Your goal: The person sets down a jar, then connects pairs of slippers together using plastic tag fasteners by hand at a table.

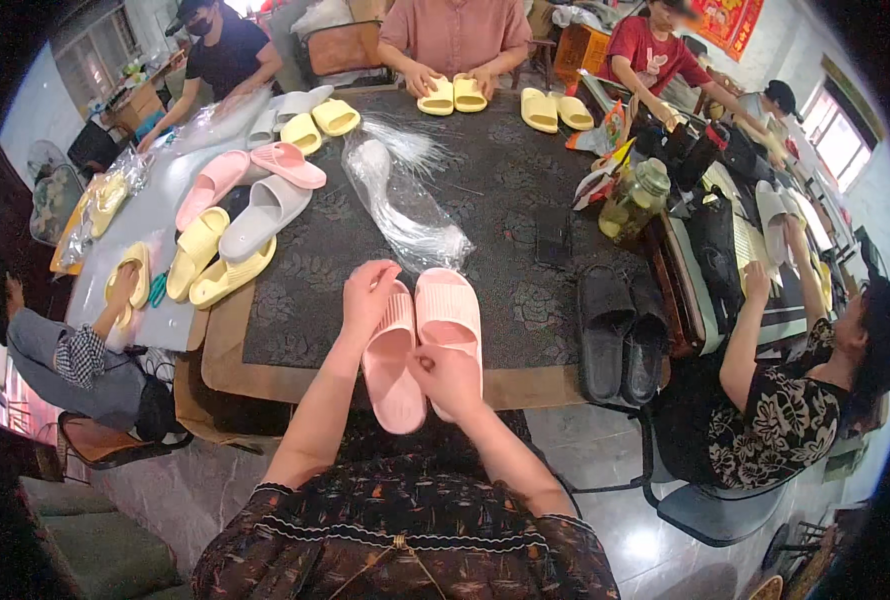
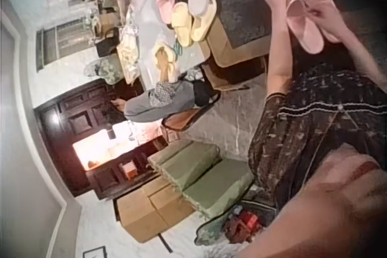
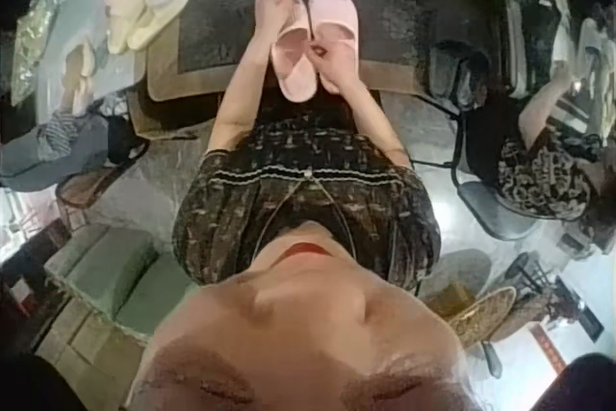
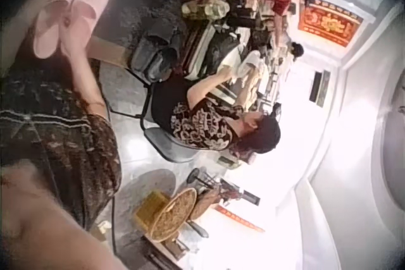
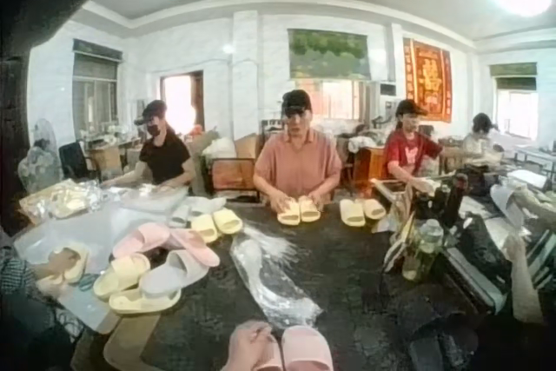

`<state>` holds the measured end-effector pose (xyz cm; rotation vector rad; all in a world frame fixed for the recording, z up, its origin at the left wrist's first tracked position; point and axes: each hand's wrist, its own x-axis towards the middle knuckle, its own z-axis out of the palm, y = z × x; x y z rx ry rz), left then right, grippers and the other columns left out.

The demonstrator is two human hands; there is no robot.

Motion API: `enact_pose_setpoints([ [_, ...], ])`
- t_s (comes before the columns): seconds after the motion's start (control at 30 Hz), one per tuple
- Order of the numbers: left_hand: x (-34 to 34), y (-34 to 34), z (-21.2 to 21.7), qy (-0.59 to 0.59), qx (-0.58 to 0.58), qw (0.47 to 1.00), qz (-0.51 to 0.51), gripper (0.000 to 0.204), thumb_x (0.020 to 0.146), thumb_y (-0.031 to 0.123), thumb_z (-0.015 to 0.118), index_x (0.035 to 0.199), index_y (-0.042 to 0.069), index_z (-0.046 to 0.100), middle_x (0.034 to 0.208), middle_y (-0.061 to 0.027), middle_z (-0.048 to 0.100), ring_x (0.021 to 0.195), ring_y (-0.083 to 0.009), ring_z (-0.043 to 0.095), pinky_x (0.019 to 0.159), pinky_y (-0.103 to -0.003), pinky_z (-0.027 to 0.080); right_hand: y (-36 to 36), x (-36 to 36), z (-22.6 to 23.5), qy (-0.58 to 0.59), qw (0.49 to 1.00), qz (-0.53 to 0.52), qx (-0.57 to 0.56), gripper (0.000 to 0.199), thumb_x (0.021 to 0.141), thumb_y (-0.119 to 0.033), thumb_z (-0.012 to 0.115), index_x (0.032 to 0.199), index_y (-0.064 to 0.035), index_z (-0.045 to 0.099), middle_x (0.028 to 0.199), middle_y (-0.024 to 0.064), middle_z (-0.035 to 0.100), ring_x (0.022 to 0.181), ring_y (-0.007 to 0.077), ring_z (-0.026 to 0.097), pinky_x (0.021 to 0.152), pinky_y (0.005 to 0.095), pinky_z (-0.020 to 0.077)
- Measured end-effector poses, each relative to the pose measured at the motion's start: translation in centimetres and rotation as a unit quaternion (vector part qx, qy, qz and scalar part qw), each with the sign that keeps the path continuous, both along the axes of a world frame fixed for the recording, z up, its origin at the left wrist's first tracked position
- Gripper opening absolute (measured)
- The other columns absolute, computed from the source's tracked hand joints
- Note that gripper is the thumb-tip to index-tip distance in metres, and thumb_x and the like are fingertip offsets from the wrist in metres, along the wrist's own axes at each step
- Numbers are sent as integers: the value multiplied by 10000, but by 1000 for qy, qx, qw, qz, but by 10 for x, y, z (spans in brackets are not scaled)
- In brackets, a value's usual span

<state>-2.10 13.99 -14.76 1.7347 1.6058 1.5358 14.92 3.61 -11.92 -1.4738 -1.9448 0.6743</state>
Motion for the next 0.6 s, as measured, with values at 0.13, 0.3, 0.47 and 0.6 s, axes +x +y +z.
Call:
enact_pose_setpoints([
  [0.13,7,-5,-5,-256,-116,957,-69,146,914,95,561,963,-22,635,832,-53,649,674,-98,589,624,-241,472,-6,72,-4,170,966,16,-197,218,826,-197,689,902,6,701,755,64,688,672,98,622,621,264,491],
  [0.3,0,-6,-7,-206,-122,970,-48,145,915,88,560,976,-16,640,833,-43,649,682,-106,574,647,-250,473,-11,142,18,239,931,-115,-252,141,842,-150,671,844,-9,672,680,-22,601,616,36,522,543,192,393],
  [0.47,2,-7,-7,-222,-85,970,-46,154,913,107,577,980,-16,643,839,-45,650,697,-105,575,663,-249,470,-8,167,7,400,886,-162,-168,110,866,-143,641,797,-57,644,698,-18,590,577,40,471,511,191,346],
  [0.6,1,-6,-13,-215,-101,970,-47,157,914,120,584,986,-7,643,809,-46,650,679,-103,577,645,-253,471,2,122,10,589,786,-129,-132,177,917,-214,582,796,-91,543,711,6,573,545,63,443,457,201,331],
])
